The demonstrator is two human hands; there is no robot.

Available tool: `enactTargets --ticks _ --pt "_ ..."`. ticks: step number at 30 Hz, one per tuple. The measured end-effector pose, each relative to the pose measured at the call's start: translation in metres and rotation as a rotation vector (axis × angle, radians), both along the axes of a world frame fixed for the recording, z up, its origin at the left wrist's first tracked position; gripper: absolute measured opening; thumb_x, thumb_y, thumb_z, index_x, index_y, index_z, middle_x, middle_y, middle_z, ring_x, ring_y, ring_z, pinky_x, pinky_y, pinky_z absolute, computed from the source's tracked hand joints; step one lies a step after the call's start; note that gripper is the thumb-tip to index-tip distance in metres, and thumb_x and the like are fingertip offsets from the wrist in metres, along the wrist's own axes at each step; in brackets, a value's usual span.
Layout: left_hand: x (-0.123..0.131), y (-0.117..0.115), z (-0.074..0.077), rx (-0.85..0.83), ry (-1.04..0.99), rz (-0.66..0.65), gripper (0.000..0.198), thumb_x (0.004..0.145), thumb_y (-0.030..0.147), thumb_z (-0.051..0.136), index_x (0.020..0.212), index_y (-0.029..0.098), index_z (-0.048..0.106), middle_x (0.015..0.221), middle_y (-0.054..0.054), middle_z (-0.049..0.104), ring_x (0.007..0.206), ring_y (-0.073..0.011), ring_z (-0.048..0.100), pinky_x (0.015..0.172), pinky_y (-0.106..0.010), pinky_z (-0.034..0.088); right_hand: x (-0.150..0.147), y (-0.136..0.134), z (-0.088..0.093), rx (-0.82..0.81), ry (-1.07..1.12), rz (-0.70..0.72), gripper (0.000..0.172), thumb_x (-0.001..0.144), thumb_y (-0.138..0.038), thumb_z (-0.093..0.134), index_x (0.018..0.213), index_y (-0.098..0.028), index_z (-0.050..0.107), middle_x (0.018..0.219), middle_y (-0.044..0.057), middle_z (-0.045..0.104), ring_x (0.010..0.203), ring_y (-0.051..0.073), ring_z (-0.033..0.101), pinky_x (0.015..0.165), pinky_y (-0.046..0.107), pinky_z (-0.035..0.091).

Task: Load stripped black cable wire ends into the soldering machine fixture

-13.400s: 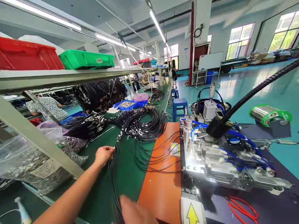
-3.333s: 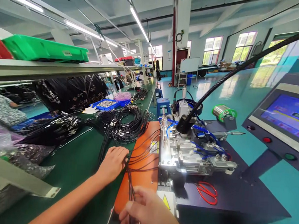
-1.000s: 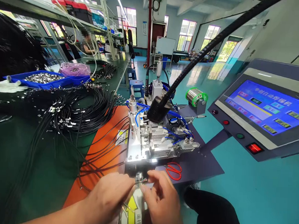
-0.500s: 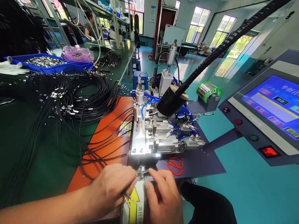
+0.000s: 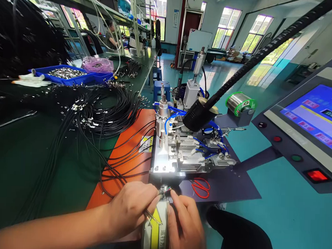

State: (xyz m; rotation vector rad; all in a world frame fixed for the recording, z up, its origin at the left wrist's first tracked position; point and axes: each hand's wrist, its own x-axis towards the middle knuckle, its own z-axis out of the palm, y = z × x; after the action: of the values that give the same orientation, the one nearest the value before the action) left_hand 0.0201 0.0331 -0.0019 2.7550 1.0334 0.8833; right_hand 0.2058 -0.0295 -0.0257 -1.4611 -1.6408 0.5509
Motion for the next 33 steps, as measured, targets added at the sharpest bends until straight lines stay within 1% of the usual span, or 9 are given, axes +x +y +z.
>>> enactTargets --ticks 8,13,17,19,21,24,26,28,33 --pt "0.001 0.0 0.0 0.018 -0.014 0.009 0.026 0.097 0.018 0.041 0.072 0.02 0.044 0.061 0.001 0.049 0.053 -0.0157 0.045 0.052 -0.034 0.026 0.0 0.004 0.0 0.021 -0.008 -0.038 0.034 0.096 -0.027 0.055 0.129 -0.023 0.064 0.114 0.009 0.063 0.104 0.024 0.064 0.091 0.033 0.049" --pt "0.001 0.0 -0.001 0.021 -0.005 0.026 0.027 0.098 0.02 0.039 0.071 0.02 0.045 0.061 0.001 0.049 0.052 -0.0162 0.045 0.052 -0.034 0.025 -0.002 0.003 -0.003 0.051 0.008 -0.005 0.033 0.097 -0.024 0.055 0.128 -0.024 0.065 0.111 0.008 0.063 0.101 0.021 0.065 0.088 0.028 0.05" --pt "0.001 -0.001 -0.002 0.009 0.0 0.028 0.027 0.098 0.021 0.039 0.072 0.021 0.045 0.061 0.002 0.049 0.052 -0.0165 0.044 0.052 -0.035 0.025 -0.002 0.004 -0.003 0.046 0.059 -0.028 0.03 0.096 -0.03 0.056 0.122 -0.026 0.068 0.11 0.007 0.064 0.099 0.02 0.065 0.085 0.027 0.051" --pt "0.001 -0.001 -0.002 -0.001 0.009 0.03 0.027 0.098 0.02 0.04 0.072 0.021 0.045 0.061 0.002 0.049 0.053 -0.0168 0.043 0.052 -0.035 0.025 -0.003 0.007 0.002 -0.021 0.121 -0.046 0.024 0.095 -0.035 0.058 0.114 -0.026 0.07 0.105 0.006 0.066 0.09 0.02 0.066 0.077 0.027 0.052" --pt "0.0 -0.001 -0.003 -0.001 0.012 0.028 0.026 0.098 0.02 0.04 0.072 0.021 0.045 0.062 0.002 0.048 0.053 -0.017 0.043 0.053 -0.035 0.025 -0.003 0.012 0.007 -0.144 0.211 -0.039 0.019 0.093 -0.039 0.059 0.1 -0.025 0.07 0.094 0.004 0.066 0.078 0.018 0.064 0.069 0.025 0.051" --pt "-0.001 -0.001 -0.004 -0.001 0.003 0.004 0.025 0.097 0.019 0.04 0.072 0.021 0.044 0.062 0.002 0.048 0.053 -0.0168 0.041 0.053 -0.034 0.024 -0.003 0.02 0.013 -0.331 0.356 0.007 0.022 0.092 -0.043 0.06 0.086 -0.022 0.066 0.078 0.001 0.062 0.068 0.016 0.058 0.061 0.024 0.048" --pt "-0.002 0.0 -0.003 -0.01 -0.001 -0.012 0.025 0.097 0.017 0.04 0.072 0.021 0.042 0.062 0.002 0.047 0.053 -0.0164 0.04 0.053 -0.034 0.024 -0.002 0.023 0.014 -0.394 0.409 0.025 0.023 0.092 -0.044 0.06 0.085 -0.022 0.064 0.075 0.0 0.06 0.066 0.016 0.056 0.059 0.023 0.047" --pt "-0.001 0.001 -0.001 -0.017 -0.004 -0.018 0.025 0.097 0.016 0.04 0.072 0.021 0.042 0.062 0.003 0.046 0.053 -0.0159 0.04 0.053 -0.033 0.023 0.0 0.024 0.014 -0.392 0.41 0.032 0.022 0.093 -0.042 0.06 0.086 -0.021 0.064 0.078 0.001 0.061 0.068 0.016 0.057 0.06 0.023 0.047" --pt "-0.002 0.0 0.005 -0.011 0.015 -0.019 0.026 0.098 0.017 0.04 0.073 0.021 0.042 0.062 0.002 0.047 0.054 -0.016 0.041 0.054 -0.032 0.024 -0.002 0.022 0.012 -0.236 0.279 0.031 0.02 0.093 -0.036 0.059 0.083 -0.021 0.067 0.081 0.003 0.064 0.07 0.016 0.06 0.062 0.024 0.046"
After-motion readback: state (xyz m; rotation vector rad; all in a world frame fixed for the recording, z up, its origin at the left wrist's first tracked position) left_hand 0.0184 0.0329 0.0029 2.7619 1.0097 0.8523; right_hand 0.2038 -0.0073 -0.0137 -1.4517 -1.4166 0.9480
